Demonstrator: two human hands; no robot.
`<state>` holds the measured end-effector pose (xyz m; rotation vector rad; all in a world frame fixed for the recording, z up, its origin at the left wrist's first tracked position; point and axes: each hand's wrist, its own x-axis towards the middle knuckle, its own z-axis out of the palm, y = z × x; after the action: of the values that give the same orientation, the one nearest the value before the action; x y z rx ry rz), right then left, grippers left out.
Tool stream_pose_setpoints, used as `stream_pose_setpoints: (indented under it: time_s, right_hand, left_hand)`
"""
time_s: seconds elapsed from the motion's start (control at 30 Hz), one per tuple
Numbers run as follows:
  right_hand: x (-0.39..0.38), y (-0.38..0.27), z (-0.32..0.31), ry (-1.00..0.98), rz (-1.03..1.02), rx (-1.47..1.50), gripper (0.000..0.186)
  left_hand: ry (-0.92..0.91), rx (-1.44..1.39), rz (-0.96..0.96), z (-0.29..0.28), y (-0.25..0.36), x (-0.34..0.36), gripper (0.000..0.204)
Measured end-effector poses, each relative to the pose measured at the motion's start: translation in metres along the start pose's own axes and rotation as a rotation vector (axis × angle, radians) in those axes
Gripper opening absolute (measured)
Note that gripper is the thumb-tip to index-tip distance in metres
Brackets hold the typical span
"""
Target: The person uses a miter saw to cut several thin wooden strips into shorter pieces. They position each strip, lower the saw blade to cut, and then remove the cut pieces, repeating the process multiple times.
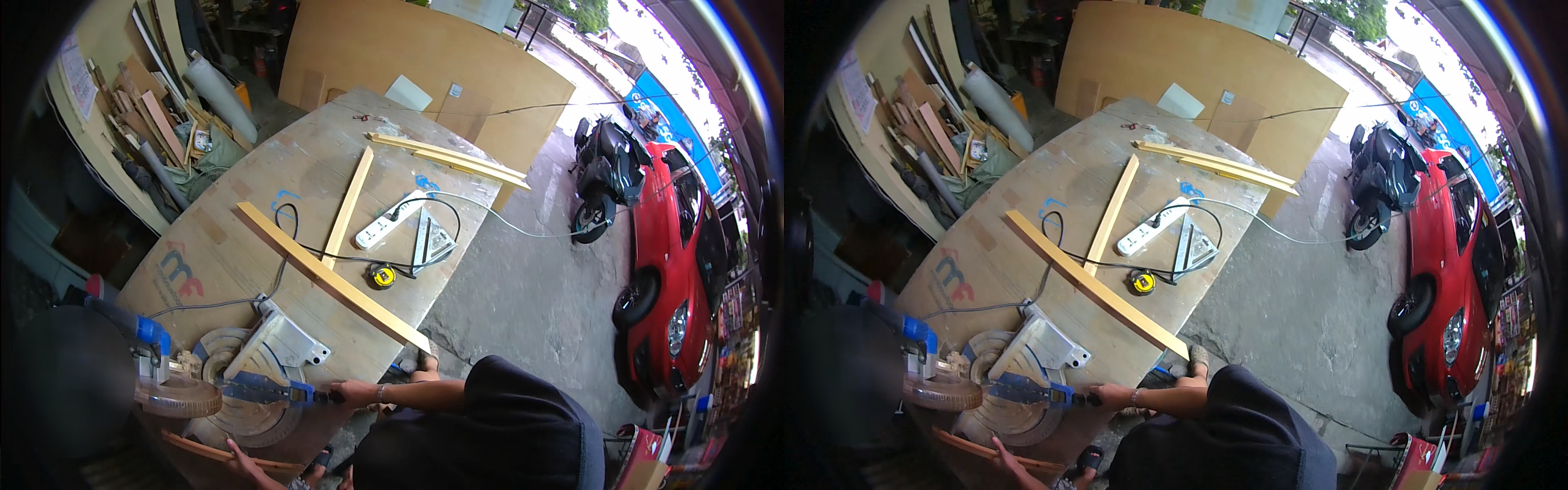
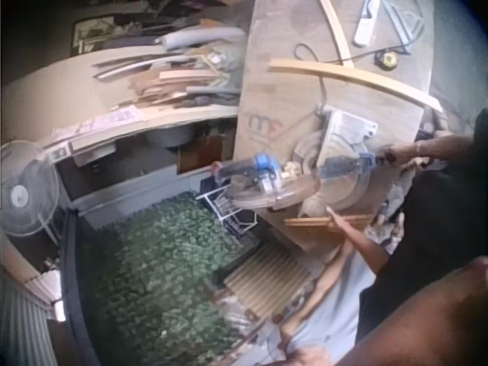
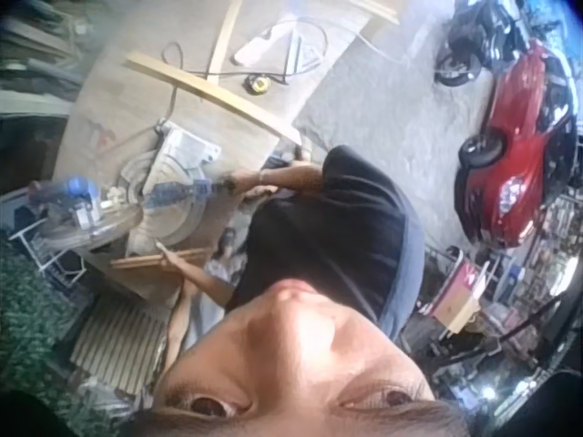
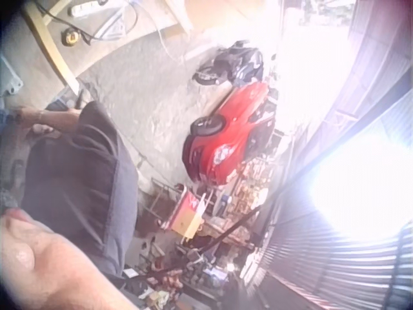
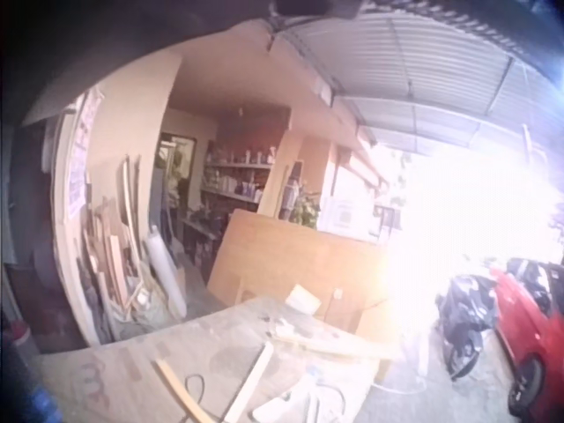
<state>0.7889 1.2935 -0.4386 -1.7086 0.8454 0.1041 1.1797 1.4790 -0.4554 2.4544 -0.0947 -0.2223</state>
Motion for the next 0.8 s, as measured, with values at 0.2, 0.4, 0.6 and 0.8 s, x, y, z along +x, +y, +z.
stream_pose_setpoints:
  time_s: [0.2,0.4,0.6,0.8]
  right_hand:
    - [0.020,0.033,-0.003,0.139,-0.351,-0.124,0.061]
    - [0.010,-0.024,-0.069,-0.037,0.012,-0.106,0.057]
    - [0.016,-0.007,-0.036,0.172,-0.007,-0.047,0.058]
    - [0.016,-0.006,-0.028,0.180,0.091,-0.098,0.057]
  left_hand:
    - [-0.120,-0.152,0.233,0.020,-0.024,-0.002,0.078]
    - [0.177,0.207,0.185,0.007,-0.017,-0.003,0.075]
    - [0.125,-0.340,0.256,-0.012,0.033,-0.034,0.041]
    - [0.078,-0.355,0.232,-0.011,0.035,-0.033,0.041]
